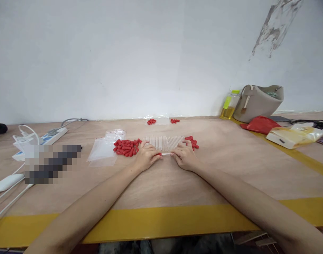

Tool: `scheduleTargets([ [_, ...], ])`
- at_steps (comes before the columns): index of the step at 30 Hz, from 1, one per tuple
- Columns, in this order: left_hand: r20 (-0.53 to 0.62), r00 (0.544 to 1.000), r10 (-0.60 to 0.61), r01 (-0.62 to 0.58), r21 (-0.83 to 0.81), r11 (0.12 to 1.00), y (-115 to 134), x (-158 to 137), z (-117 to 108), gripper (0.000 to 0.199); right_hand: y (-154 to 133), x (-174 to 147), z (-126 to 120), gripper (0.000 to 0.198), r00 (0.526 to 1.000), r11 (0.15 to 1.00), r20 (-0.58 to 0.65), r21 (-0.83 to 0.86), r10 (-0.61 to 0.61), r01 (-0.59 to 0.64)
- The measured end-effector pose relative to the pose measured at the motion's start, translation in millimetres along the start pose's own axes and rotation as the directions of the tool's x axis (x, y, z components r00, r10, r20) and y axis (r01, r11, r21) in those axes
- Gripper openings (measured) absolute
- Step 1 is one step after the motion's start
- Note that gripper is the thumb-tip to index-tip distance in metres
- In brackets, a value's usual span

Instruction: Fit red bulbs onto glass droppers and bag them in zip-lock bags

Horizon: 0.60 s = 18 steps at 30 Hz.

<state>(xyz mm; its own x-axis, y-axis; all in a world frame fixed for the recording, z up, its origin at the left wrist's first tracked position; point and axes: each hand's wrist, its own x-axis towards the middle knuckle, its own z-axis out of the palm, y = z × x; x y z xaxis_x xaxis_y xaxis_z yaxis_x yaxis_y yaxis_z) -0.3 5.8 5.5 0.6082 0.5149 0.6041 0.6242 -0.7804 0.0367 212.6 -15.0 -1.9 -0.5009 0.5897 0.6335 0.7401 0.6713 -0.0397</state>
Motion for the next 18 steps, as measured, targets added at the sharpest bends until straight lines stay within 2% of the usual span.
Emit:
scheduleTargets([
  [5,0.053,0.999,0.012,-0.012,-0.005,1.000,2,1,-2,0.025,2,0,2,0.027,0.999,1.000,0.041,-0.002,-0.002,0.002],
  [12,0.019,0.999,-0.046,0.046,-0.024,0.999,-2,1,-5,0.021,-2,5,-3,0.027,1.000,1.000,0.017,-0.020,-0.020,0.020],
  [15,0.011,0.998,-0.056,0.056,-0.009,0.998,-2,0,-9,0.027,-2,5,-8,0.025,0.998,0.994,0.021,-0.089,-0.060,0.062],
  [17,-0.016,0.996,-0.089,0.089,0.028,0.996,-3,-2,-12,0.035,4,4,-10,0.024,0.999,0.990,0.010,-0.137,-0.035,0.036],
  [18,-0.031,0.993,-0.114,0.115,0.054,0.992,-5,-3,-13,0.036,8,3,-11,0.023,1.000,0.988,-0.022,-0.154,0.011,-0.014],
])
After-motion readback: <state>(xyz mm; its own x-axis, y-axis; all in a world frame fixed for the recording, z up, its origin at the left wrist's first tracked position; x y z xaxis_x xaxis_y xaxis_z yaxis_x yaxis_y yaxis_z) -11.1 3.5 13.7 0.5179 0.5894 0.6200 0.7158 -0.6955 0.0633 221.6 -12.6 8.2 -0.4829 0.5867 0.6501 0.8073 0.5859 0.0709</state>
